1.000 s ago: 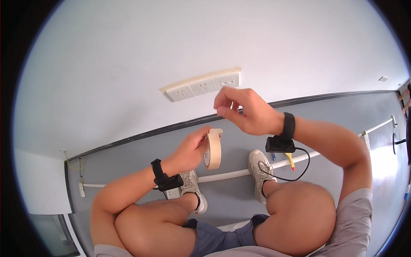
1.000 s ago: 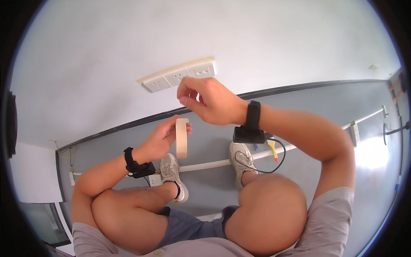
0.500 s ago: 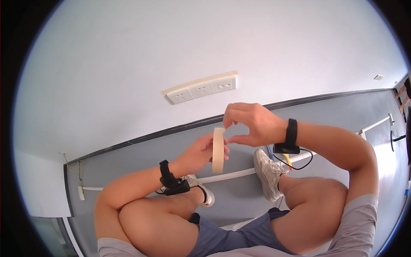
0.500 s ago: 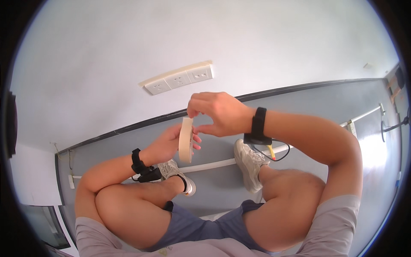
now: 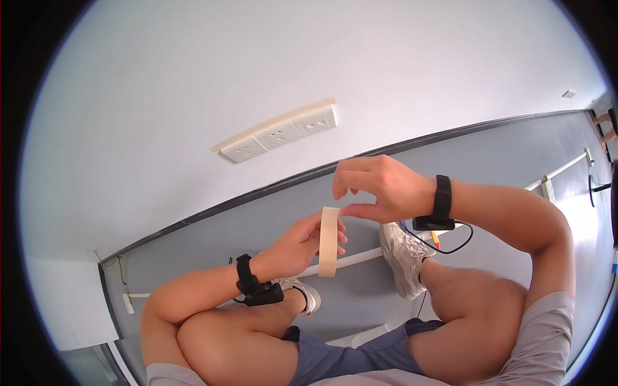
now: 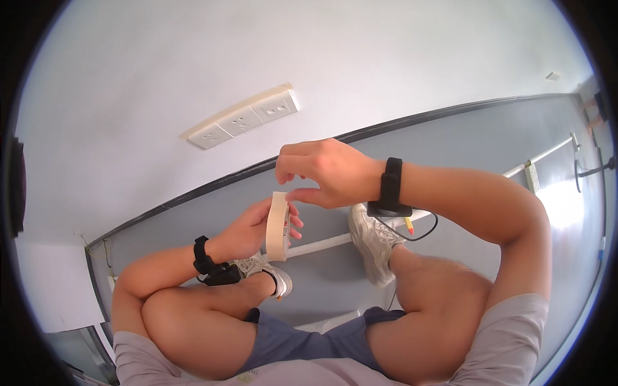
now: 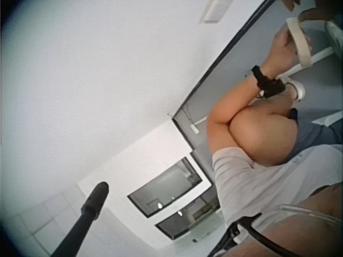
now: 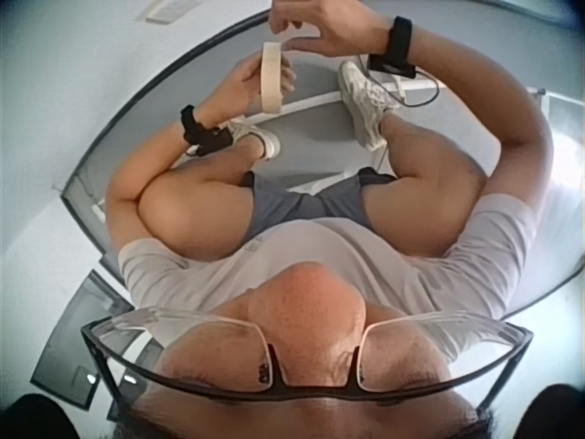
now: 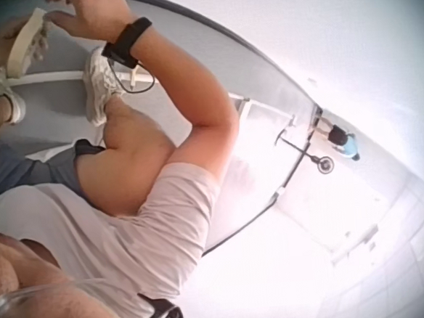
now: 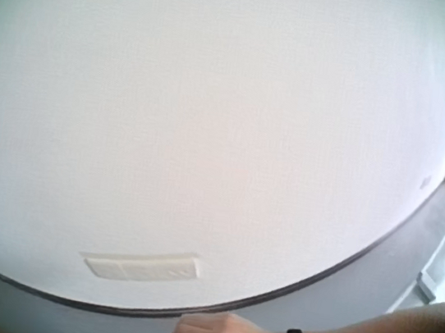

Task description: Apply masking tape around an electrical outlet in preparation for painting.

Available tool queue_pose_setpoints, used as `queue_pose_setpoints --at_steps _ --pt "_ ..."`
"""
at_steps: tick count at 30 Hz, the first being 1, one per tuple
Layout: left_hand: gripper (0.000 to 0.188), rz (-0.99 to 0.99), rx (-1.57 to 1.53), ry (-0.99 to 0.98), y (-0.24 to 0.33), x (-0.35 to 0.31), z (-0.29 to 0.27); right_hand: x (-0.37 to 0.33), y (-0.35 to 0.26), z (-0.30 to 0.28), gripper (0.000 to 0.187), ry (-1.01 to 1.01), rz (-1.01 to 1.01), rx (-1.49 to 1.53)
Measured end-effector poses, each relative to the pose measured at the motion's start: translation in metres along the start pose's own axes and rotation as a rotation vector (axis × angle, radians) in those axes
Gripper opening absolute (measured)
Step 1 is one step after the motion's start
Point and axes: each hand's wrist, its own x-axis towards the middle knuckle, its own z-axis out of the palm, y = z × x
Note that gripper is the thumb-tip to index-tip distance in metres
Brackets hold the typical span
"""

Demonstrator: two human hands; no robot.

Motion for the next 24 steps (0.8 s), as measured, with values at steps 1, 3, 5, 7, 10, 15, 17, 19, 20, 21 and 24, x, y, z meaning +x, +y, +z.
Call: queue_pose_setpoints --at_steps 1,3,5,7,10,15,17,19,20,21,24 --pt "0.026 -0.004 0.000 0.000 -0.002 0.001 0.000 -0.002 0.001 0.000 0.031 0.002 0.002 0.003" --pt "0.026 -0.003 -0.007 -0.014 -0.006 0.003 0.001 -0.006 0.003 0.001 0.032 -0.012 -0.069 -0.043" --pt "0.026 -0.021 0.022 -0.034 -0.005 0.005 0.002 -0.009 0.003 0.001 0.034 -0.031 -0.078 -0.065" --pt "0.026 -0.039 0.053 -0.049 -0.007 0.005 0.002 -0.009 0.002 0.002 0.035 -0.049 -0.092 -0.087" --pt "0.026 0.000 0.032 -0.056 -0.018 0.006 -0.002 -0.006 -0.001 0.005 0.036 -0.094 -0.155 -0.111" --pt "0.022 0.039 0.126 -0.052 -0.026 0.007 -0.006 -0.006 -0.004 0.009 0.030 -0.147 -0.067 -0.078" --pt "0.022 0.040 0.170 -0.063 -0.022 0.007 -0.005 -0.006 -0.003 0.010 0.028 -0.133 -0.030 -0.039" --pt "0.021 0.040 0.213 -0.072 -0.018 0.007 -0.003 -0.008 -0.001 0.011 0.025 -0.118 0.006 0.002" --pt "0.021 0.044 0.231 -0.075 -0.017 0.007 -0.002 -0.009 0.001 0.012 0.023 -0.100 0.006 -0.005" --pt "0.022 0.049 0.248 -0.080 -0.017 0.008 -0.001 -0.011 0.004 0.013 0.022 -0.082 0.007 -0.013" --pt "0.022 0.038 0.280 -0.089 -0.021 0.005 -0.007 -0.008 0.007 0.016 0.018 -0.107 0.020 -0.030"
